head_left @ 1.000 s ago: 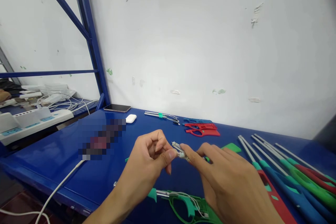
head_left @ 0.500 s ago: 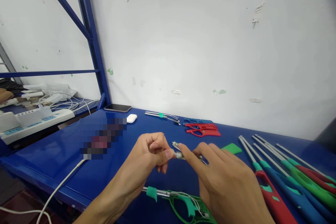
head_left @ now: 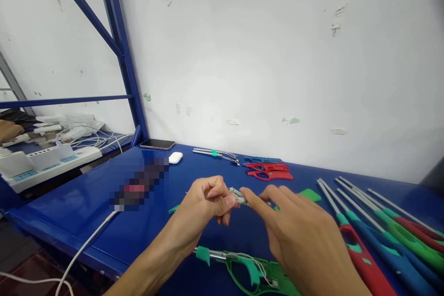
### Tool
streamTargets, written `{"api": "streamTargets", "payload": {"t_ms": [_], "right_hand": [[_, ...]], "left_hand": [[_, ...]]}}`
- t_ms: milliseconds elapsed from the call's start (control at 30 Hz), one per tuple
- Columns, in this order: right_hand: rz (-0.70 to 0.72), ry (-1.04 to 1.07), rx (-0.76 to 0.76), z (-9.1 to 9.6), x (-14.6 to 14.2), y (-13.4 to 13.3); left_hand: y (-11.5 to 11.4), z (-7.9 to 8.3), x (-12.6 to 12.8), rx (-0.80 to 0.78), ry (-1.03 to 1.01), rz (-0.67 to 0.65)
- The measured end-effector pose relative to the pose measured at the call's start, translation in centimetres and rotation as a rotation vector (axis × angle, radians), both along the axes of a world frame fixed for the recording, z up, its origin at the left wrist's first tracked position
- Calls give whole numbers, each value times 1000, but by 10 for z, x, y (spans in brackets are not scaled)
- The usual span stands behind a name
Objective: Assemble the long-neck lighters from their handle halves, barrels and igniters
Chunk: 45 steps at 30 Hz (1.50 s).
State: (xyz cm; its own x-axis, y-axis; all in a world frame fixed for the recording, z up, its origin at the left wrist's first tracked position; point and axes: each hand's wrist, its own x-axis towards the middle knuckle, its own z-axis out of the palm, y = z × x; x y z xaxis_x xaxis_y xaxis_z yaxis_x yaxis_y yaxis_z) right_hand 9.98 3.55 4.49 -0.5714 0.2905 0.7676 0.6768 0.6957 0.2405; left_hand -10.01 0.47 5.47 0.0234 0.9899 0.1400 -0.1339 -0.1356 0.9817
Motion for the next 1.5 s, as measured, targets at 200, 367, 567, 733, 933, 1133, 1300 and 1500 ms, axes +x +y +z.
{"api": "streamTargets", "payload": {"t_ms": [200,367,567,733,933,1133,1300,1500], "right_hand": [[94,0,-214,4,10,2],[114,-20,-459,9,21,-3],[11,-81,-600,11,56,-10],[-38,-193,-554,9,73,-15],[-37,-125,-558,5,58,-13],[62,-144,-700,-21,54,-15],[119,-62,-965,-39,59,-22],[163,-104,-896,-47,44,-21]], "left_hand": [[-2,9,-4,-5,36,-111],[-6,13,-7,9,197,-170],[-14,3,9,127,660,-56],[-16,-20,16,341,1058,-192],[-17,-28,4,365,1198,-206],[-29,-34,9,551,1078,-155],[-41,-54,11,705,1084,44],[-47,-66,11,642,1158,27]]}}
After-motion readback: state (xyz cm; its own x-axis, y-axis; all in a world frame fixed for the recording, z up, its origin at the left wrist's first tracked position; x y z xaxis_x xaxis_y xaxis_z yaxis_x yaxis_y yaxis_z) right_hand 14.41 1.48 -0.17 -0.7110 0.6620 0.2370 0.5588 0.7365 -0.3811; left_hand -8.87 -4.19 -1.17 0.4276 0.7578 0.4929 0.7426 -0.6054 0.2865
